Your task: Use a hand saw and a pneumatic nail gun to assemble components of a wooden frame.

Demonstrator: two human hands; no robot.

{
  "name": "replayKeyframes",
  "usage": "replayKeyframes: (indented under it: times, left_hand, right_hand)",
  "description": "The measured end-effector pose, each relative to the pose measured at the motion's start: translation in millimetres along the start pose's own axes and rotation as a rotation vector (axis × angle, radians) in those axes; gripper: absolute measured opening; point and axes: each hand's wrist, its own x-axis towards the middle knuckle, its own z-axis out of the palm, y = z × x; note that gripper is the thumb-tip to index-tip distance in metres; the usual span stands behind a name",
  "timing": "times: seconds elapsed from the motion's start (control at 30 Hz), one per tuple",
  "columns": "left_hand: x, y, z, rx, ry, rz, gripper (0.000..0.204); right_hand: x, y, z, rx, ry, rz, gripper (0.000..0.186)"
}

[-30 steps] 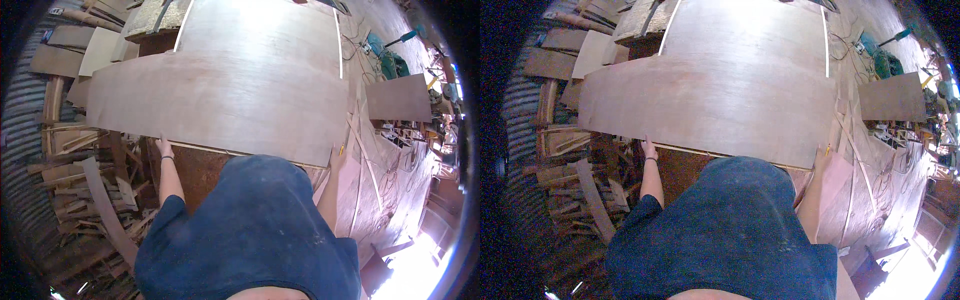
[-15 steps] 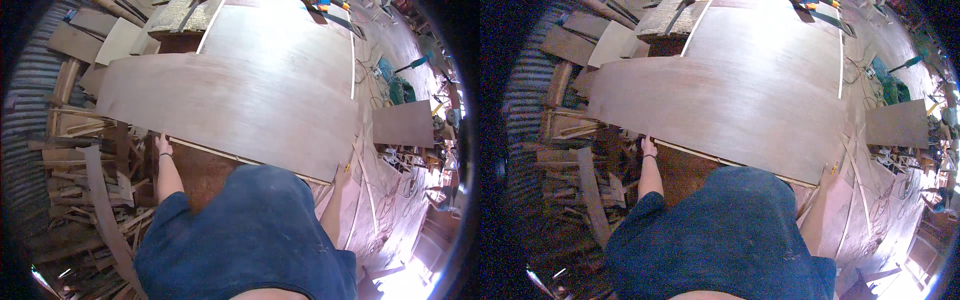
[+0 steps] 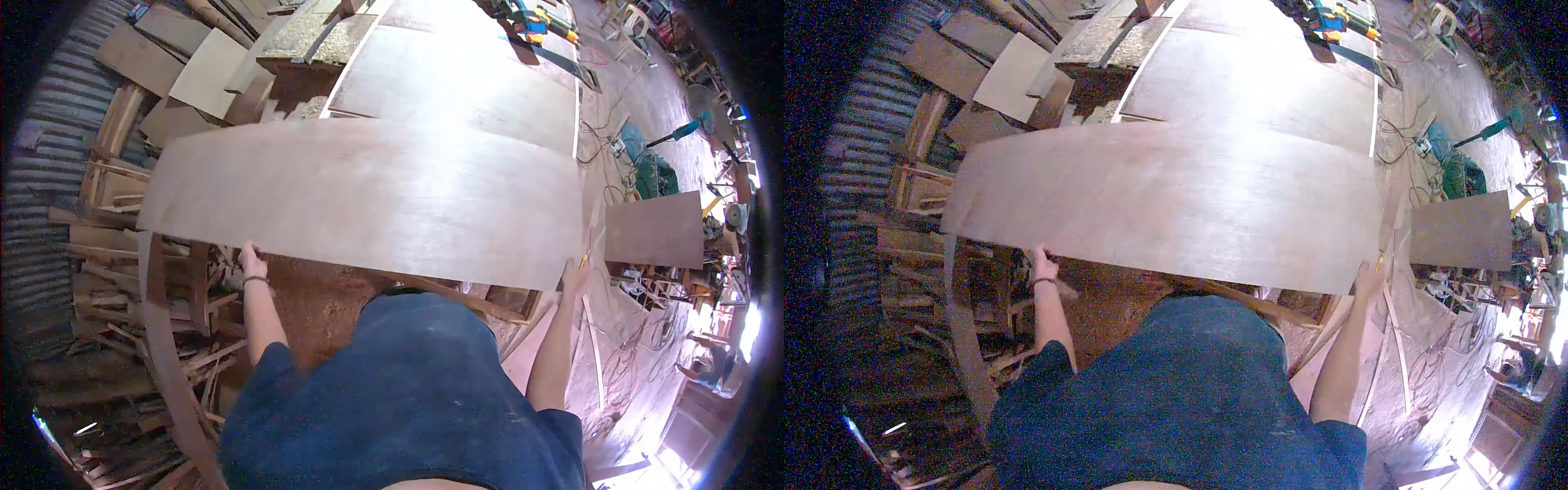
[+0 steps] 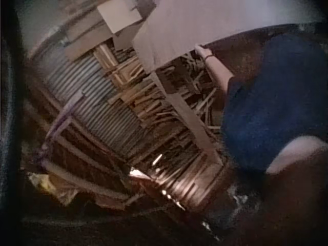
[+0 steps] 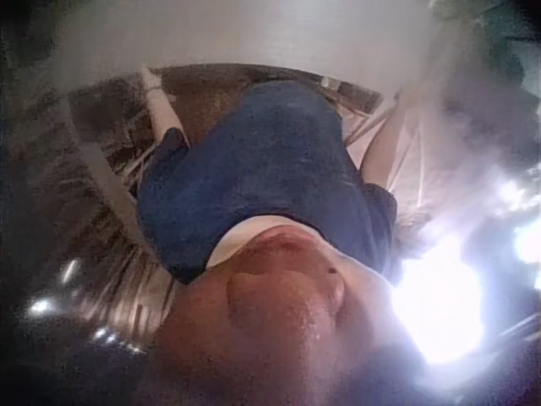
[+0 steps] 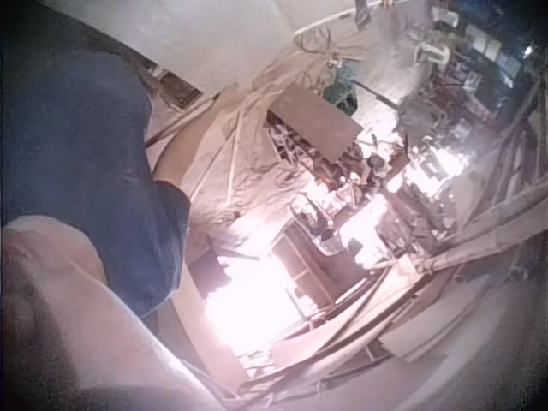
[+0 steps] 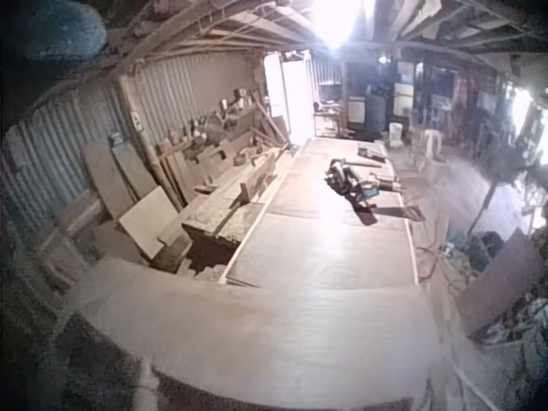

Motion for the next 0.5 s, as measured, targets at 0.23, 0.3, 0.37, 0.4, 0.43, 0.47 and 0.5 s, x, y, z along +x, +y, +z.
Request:
replayKeyframes:
  times: [0.23, 0.3, 0.37, 0.4, 0.43, 0.47, 0.5]
  left_hand:
    - [-102, -91, -95, -0.142, 0.210, -0.260, 0.010]
    - [-150, -132, -107, -0.195, 0.274, -0.353, 0.009]
    - [-195, -169, -109, -0.102, 0.251, -0.371, 0.007]
    - [-217, -186, -108, -0.187, 0.230, -0.426, 0.007]
    - [-235, -204, -103, -0.191, 0.262, -0.519, 0.007]
    - [-250, -218, -95, -0.195, 0.211, -0.486, 0.009]
    - [-265, -233, -87, -0.251, 0.240, -0.567, 0.013]
  right_hand:
    - [55, -86, 29, 0.047, -0.190, -0.211, 0.046]
    - [27, -133, 44, 0.068, -0.014, -0.399, 0.042]
    - [-22, -171, 51, -0.056, -0.129, -0.657, 0.044]
    - [-50, -188, 53, -0.205, -0.056, -0.891, 0.046]
    - [-83, -202, 54, -0.085, -0.247, -0.816, 0.048]
    - [-110, -209, 52, 0.024, -0.421, -0.935, 0.049]
    - [-138, -216, 50, 0.108, -0.521, -0.990, 0.051]
